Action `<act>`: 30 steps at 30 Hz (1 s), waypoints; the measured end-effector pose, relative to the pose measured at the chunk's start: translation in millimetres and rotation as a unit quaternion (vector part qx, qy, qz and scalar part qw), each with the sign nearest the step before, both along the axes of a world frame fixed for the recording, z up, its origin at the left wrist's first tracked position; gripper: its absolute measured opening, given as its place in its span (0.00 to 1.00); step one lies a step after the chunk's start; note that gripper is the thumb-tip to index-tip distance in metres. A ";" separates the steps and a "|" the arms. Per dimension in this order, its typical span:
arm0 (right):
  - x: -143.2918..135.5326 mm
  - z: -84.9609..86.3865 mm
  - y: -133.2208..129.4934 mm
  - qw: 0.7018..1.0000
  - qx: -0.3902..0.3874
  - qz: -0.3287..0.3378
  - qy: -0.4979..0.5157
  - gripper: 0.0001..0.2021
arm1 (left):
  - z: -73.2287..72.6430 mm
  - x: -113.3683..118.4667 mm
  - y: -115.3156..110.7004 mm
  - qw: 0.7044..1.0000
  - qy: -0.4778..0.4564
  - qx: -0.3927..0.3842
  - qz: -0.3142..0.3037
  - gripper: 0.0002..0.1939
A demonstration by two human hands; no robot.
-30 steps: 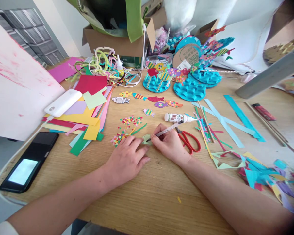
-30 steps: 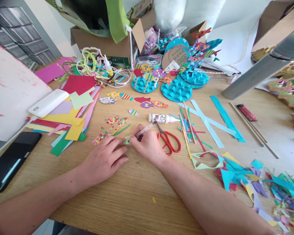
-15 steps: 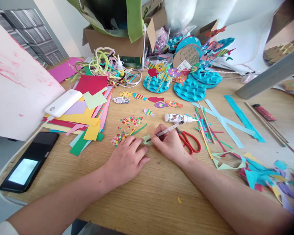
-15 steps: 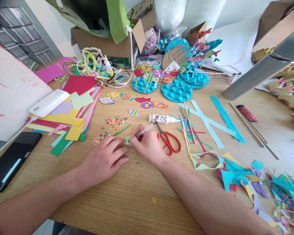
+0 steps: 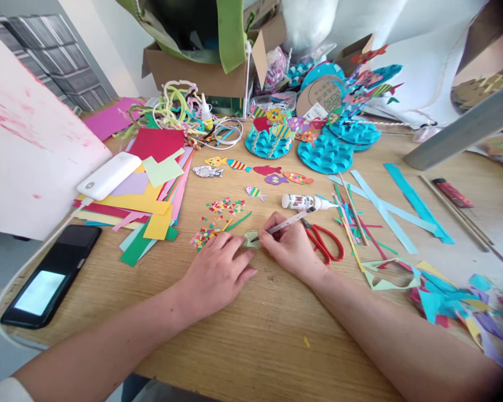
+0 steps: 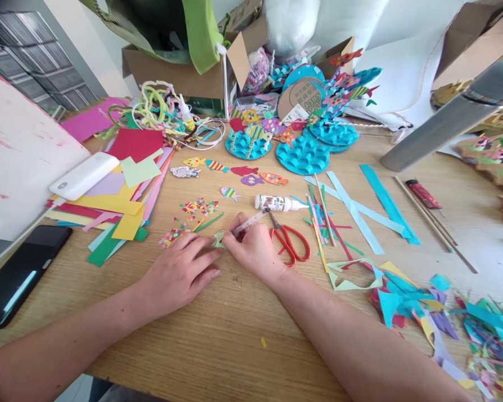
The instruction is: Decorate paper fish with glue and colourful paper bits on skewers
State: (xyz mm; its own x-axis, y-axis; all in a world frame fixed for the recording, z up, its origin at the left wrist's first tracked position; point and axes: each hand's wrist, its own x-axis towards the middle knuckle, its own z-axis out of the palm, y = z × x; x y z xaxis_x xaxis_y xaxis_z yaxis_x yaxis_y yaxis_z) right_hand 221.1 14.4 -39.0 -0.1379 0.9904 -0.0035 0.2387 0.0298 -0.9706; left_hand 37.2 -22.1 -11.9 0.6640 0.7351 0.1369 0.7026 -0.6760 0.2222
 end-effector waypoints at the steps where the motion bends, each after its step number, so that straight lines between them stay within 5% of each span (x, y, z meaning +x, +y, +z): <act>1: -0.1 0.0 0.0 1.000 -0.001 0.000 0.000 0.08 | 0.1 0.0 -0.1 1.000 0.000 0.001 0.000 0.15; 30: 0.5 0.9 0.3 1.000 0.011 0.009 -0.021 0.06 | -0.9 -0.2 0.4 1.000 0.001 0.003 0.000 0.15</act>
